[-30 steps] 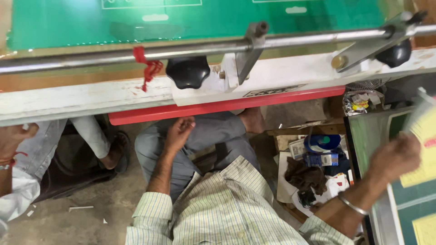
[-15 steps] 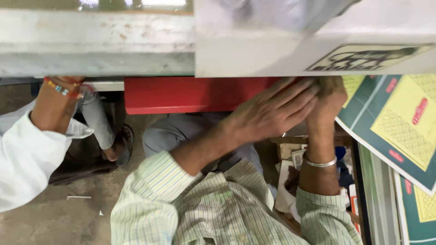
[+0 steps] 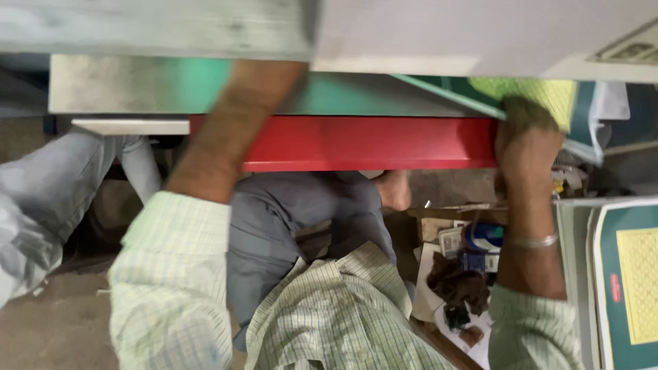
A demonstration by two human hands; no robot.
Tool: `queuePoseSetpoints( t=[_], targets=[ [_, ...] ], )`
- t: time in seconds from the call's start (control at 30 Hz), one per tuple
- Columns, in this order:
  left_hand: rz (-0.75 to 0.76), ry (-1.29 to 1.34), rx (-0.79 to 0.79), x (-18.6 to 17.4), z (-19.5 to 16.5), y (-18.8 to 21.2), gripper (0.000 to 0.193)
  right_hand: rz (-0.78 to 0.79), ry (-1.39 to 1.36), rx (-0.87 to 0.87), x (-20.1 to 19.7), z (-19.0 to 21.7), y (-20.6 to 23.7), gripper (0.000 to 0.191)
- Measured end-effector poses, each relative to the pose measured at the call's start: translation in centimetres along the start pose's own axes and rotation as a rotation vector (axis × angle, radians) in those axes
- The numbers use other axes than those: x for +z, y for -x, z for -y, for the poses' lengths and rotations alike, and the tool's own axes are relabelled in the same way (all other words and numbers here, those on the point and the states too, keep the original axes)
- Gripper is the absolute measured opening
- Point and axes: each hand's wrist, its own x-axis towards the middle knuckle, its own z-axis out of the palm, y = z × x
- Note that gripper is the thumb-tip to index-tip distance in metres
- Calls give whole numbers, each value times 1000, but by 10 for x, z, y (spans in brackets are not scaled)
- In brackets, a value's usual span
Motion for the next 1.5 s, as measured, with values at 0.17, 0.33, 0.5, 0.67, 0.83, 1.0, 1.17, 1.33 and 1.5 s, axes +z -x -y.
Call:
queuePoseSetpoints(
  t=[0.17, 0.33, 0.5, 0.67, 0.83, 1.0, 1.17, 1.33, 1.5],
  targets=[
    [315, 345, -74, 19, 74, 11, 30, -31, 148, -153, 49, -44, -61, 23],
    [369, 346, -46, -15, 108, 18, 31, 91, -114, -148, 80, -53, -97, 24],
    [351, 318, 43, -76, 109, 46, 32, 171, -238, -86, 83, -69, -71, 26],
    [571, 359, -58, -117, 87, 57, 37, 164, -116, -185, 81, -89, -29, 27],
    [577, 471, -73, -115, 74, 53, 37, 149, -91, -125, 86, -102, -18, 28],
    [576, 504, -60, -107, 68, 53, 39, 200, -103, 62, 89, -102, -22, 27],
    [558, 499, -59, -108, 70, 51, 41, 268, -56, 265, 88, -103, -19, 26],
    [557, 479, -78, -121, 66, 62, 44, 262, -62, 310, 85, -102, -10, 25],
    [521, 454, -128, -153, 59, 87, 46, 160, -158, 228, 52, -79, 25, 24]
  ],
)
